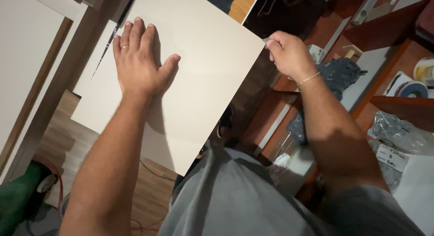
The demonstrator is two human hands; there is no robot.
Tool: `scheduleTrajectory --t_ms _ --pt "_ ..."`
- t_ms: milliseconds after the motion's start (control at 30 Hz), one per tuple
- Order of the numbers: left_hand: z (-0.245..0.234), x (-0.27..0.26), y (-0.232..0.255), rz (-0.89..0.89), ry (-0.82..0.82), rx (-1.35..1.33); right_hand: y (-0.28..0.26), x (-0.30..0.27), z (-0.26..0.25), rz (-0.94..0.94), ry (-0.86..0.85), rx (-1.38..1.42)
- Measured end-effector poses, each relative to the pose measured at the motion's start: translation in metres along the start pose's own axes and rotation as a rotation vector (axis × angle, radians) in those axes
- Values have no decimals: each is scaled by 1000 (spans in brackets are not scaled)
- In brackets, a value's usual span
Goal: Apply and trim edge banding on wooden panels using an iron and a utility knife
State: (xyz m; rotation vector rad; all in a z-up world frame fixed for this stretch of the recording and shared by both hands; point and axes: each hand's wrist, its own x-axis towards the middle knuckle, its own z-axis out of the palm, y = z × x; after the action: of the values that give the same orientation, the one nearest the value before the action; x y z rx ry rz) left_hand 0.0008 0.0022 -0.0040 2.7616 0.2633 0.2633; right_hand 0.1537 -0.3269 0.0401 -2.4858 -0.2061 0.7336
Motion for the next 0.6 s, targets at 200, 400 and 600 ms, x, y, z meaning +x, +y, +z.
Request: scheduleTrajectory --t_ms 200,400,600 --pt "-3 0 3 -7 -11 -5 1 -4 3 -2 -24 -66" --pt "-1 -1 2 12 34 -3 9 1 10 -33 49 -28" --pt "-3 -2 4 16 28 -8 5 -4 9 9 0 -57"
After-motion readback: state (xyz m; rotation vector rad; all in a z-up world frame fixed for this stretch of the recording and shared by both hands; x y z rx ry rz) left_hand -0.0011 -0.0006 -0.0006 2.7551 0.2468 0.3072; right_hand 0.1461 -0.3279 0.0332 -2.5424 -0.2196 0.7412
